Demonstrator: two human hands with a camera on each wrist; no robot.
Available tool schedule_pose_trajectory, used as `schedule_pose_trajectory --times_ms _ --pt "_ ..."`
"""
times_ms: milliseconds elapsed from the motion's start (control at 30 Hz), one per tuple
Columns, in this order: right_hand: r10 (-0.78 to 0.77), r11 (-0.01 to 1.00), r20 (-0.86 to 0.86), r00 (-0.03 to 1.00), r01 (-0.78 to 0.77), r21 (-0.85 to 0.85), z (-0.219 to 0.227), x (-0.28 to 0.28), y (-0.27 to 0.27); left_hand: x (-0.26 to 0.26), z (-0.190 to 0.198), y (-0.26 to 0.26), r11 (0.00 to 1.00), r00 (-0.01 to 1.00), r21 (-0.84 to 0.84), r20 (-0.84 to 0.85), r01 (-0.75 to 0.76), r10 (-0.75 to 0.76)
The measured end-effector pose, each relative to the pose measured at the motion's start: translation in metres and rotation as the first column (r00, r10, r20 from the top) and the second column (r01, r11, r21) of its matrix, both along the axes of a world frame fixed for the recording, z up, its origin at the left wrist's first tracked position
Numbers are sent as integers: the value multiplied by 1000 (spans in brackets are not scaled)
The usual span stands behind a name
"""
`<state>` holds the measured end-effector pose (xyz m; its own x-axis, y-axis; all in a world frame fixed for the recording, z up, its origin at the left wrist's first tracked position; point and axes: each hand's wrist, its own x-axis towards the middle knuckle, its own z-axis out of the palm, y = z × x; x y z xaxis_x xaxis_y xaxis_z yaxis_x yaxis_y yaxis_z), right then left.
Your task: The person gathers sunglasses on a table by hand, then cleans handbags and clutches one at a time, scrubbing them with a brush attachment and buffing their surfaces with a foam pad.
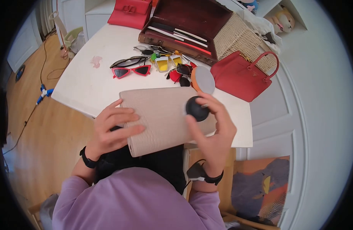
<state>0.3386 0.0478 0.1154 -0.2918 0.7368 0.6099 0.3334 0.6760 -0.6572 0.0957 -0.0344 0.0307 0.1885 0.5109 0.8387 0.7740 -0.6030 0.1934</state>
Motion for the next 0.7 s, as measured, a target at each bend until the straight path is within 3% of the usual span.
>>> schedule_pose_trajectory --times_ms 33,67,133,167,200,267,333,400,467,500,533,600,667,700 --pt "20 994 -145 989 -35 -105 -2 -1 -1 1 -3 -4 1000 998 -7 -52 -22 22" --pt "28 993 -133 991 -43 -108 -6 -5 -7 2 -6 -6 999 999 -10 -40 -31 31" --pt "351 917 -124 928 -368 -157 -14 -10 -24 3 -14 -9 998 994 49 -108 41 -36" --pt "446 883 97 890 -420 -208 -9 -11 -26 3 -19 -9 998 994 43 -101 41 -36" --pt "445 883 99 890 -417 -214 -12 -10 -23 2 -24 -8 997 993 76 -113 25 -16" --pt "208 968 173 963 -176 -181 -22 -5 -6 -2 -33 -4 994 993 105 -115 9 3" --pt "-113 993 268 957 115 8 -29 0 18 -9 -44 -1 991 990 135 -135 -18 36" --pt "47 967 44 998 -34 -253 -28 -4 11 -12 -54 3 993 996 117 -92 2 9" --pt "332 910 3 943 -320 -262 -39 -20 -4 -14 -60 5 992 997 127 -72 -1 11" --pt "433 877 127 892 -384 -290 -36 -28 -11 -14 -62 6 992 997 126 -72 -1 10" --pt "446 877 132 885 -403 -260 -37 -34 -11 -14 -63 6 990 996 143 -83 -14 26" --pt "198 973 209 958 -166 -159 -37 -29 8 -16 -68 7 988 995 154 -91 -29 43" --pt "-37 994 225 974 60 -94 -36 -19 40 -14 -74 10 989 996 135 54 57 -65" --pt "-13 990 191 982 39 -134 -32 -17 45 -10 -80 12 989 996 136 63 50 -59"
